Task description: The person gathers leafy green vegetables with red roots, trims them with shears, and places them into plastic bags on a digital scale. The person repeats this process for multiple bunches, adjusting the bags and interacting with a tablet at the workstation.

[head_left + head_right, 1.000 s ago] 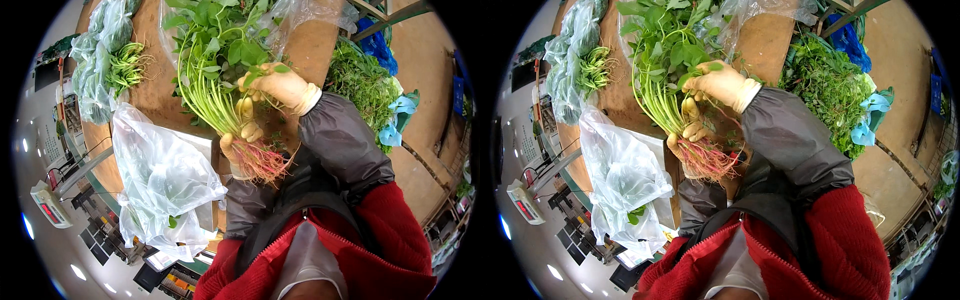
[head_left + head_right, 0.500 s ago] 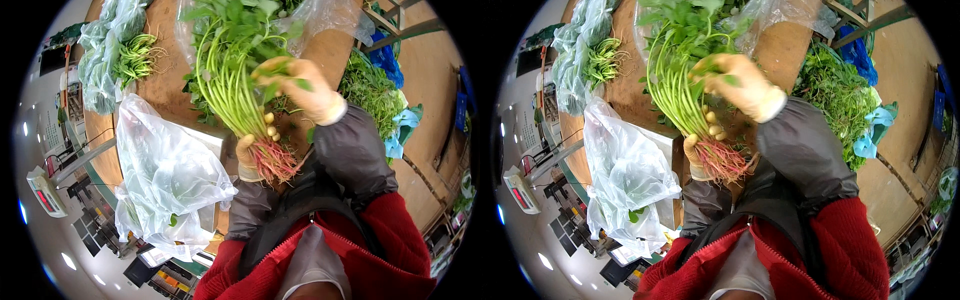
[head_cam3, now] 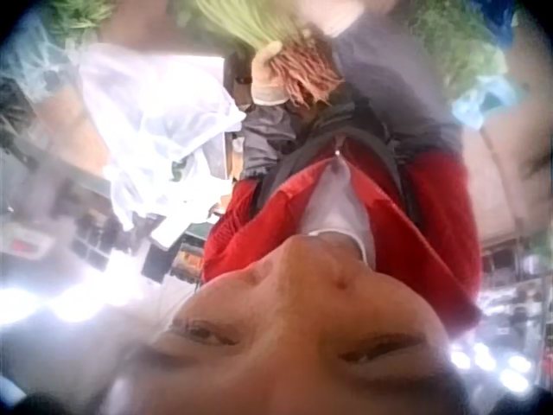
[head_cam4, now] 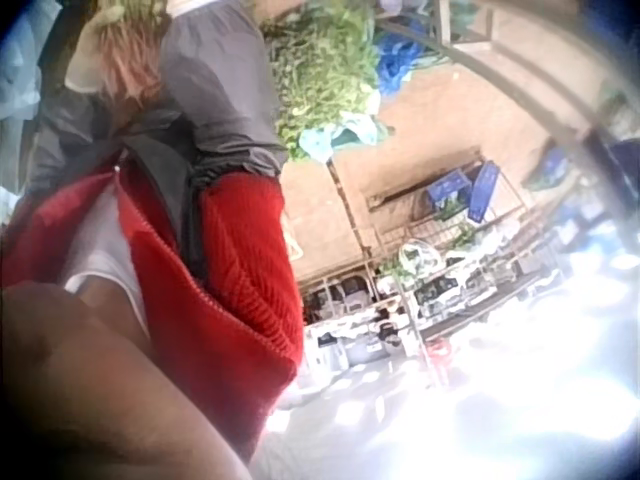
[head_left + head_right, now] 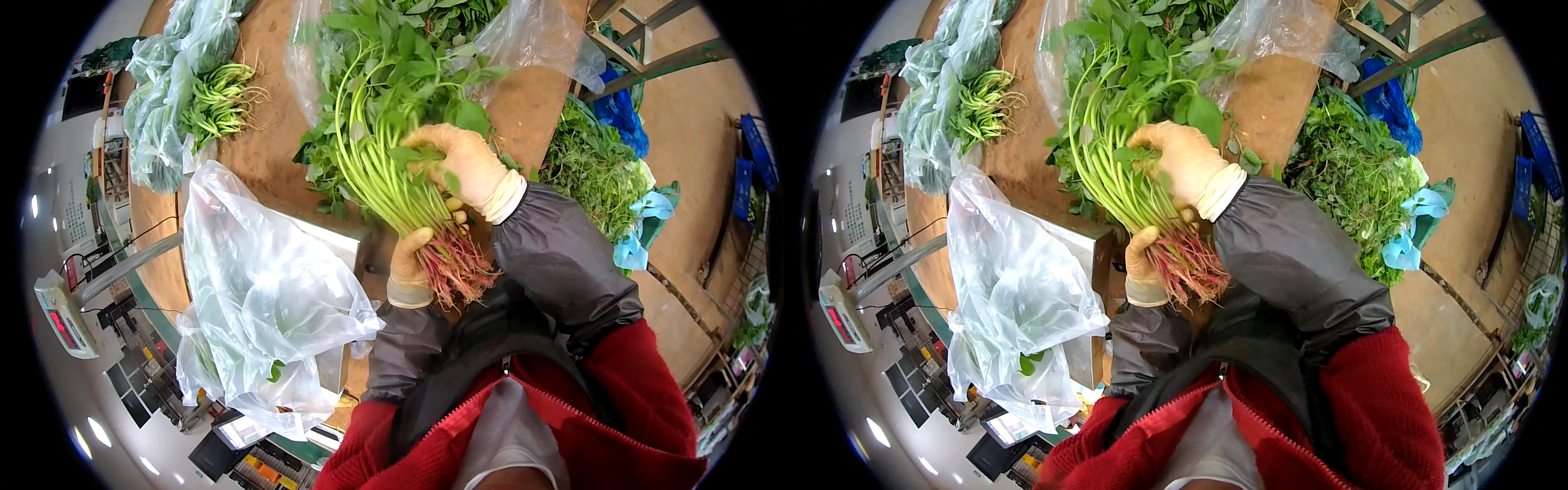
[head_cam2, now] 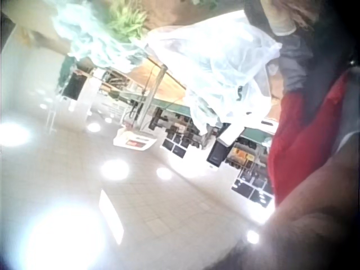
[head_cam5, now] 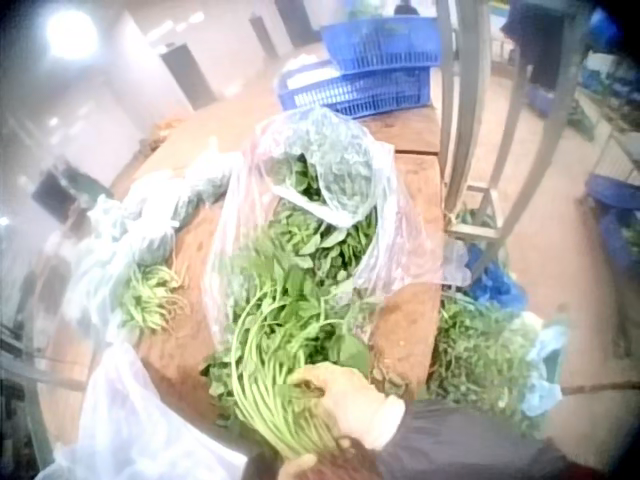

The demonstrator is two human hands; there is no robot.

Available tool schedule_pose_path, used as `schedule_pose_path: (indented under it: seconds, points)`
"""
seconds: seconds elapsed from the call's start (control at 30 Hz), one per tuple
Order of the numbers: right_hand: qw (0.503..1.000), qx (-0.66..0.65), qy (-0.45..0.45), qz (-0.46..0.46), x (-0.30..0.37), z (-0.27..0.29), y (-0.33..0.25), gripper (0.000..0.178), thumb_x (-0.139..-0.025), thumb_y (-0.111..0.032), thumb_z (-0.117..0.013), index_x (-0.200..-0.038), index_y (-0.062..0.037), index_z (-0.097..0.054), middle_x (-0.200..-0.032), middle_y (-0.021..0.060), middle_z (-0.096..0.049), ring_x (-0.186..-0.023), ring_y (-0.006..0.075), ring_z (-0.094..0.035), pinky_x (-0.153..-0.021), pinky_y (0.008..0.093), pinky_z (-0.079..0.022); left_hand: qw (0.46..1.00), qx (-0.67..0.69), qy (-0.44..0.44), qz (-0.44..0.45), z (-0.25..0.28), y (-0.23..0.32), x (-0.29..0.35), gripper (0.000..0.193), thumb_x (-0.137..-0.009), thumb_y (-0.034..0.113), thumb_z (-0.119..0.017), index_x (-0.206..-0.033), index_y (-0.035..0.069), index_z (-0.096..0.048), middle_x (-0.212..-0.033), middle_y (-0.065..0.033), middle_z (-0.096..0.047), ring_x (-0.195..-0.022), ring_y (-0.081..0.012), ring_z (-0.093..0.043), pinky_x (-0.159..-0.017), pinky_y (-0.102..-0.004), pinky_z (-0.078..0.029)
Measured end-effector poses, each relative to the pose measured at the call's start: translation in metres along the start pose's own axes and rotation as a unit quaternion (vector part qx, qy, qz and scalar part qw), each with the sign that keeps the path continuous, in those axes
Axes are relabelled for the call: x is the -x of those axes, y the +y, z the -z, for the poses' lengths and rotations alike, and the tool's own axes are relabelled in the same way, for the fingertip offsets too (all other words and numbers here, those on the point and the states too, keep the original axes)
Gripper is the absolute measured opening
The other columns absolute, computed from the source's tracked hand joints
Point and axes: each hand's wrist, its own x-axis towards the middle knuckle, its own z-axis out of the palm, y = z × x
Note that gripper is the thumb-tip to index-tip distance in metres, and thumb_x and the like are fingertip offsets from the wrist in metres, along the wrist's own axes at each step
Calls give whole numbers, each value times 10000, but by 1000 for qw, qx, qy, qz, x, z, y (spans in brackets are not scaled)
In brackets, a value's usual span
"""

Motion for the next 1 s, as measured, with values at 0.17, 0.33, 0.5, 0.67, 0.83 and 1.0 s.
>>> schedule_pose_path:
  seconds: [0.17, 0.33, 0.5, 0.67, 0.83, 1.0]
  points:
    - [957, -290, -10, 21, 20, 39, -21, 312, -847, -228, -614, -1063, -3, -604, -943, 65, -631, -785, 170, -610, -716, 267, -479, 997, 32, -56, -30, -1, 3, -1, 682, -802, 77, -582, -1392, -33, -257, -1208, -244, -540, -1024, -306, -594, -882, -412, -512]
    - [990, -108, -19, -89, 56, 70, -18, 356, -837, -133, -617, -1172, -40, -541, -914, 69, -626, -862, 176, -629, -724, 317, -512, 989, 80, -92, -79, -1, 3, -1, 715, -814, 148, -596, -1410, -19, -239, -1206, -209, -554, -906, -236, -590, -802, -373, -485]
    - [913, 370, -78, -153, 61, 13, 53, 532, -752, -11, -540, -1267, -140, -490, -943, 164, -619, -841, 312, -630, -740, 413, -503, 982, 125, -110, -88, -30, 2, -3, 629, -863, 179, -549, -1408, 23, -278, -1053, -37, -516, -876, -123, -473, -811, -284, -398]
    - [905, 416, -37, -83, 106, 83, 75, 167, -835, -38, -496, -949, -59, -616, -843, 138, -635, -791, 293, -648, -669, 397, -518, 954, 229, -165, -96, -55, 8, 1, 571, -868, 107, -593, -1368, 15, -334, -878, 42, -463, -770, -75, -494, -745, -259, -408]
    - [804, 516, 5, -297, 214, 196, 95, 291, -771, -24, -567, -1048, -100, -617, -980, 135, -627, -920, 331, -606, -753, 404, -493, 951, 214, -192, -117, -57, 19, 3, 560, -846, 135, -569, -1334, -40, -358, -685, 98, -389, -563, 3, -411, -618, -203, -358]
    - [768, 517, 41, -376, 217, 189, 65, 634, -764, -63, -670, -1345, -120, -425, -1209, 190, -551, -1110, 300, -538, -913, 394, -458, 949, 124, -275, -87, -52, 23, 0, 507, -828, 134, -606, -1272, -36, -428, -682, 56, -474, -598, -39, -467, -606, -226, -389]
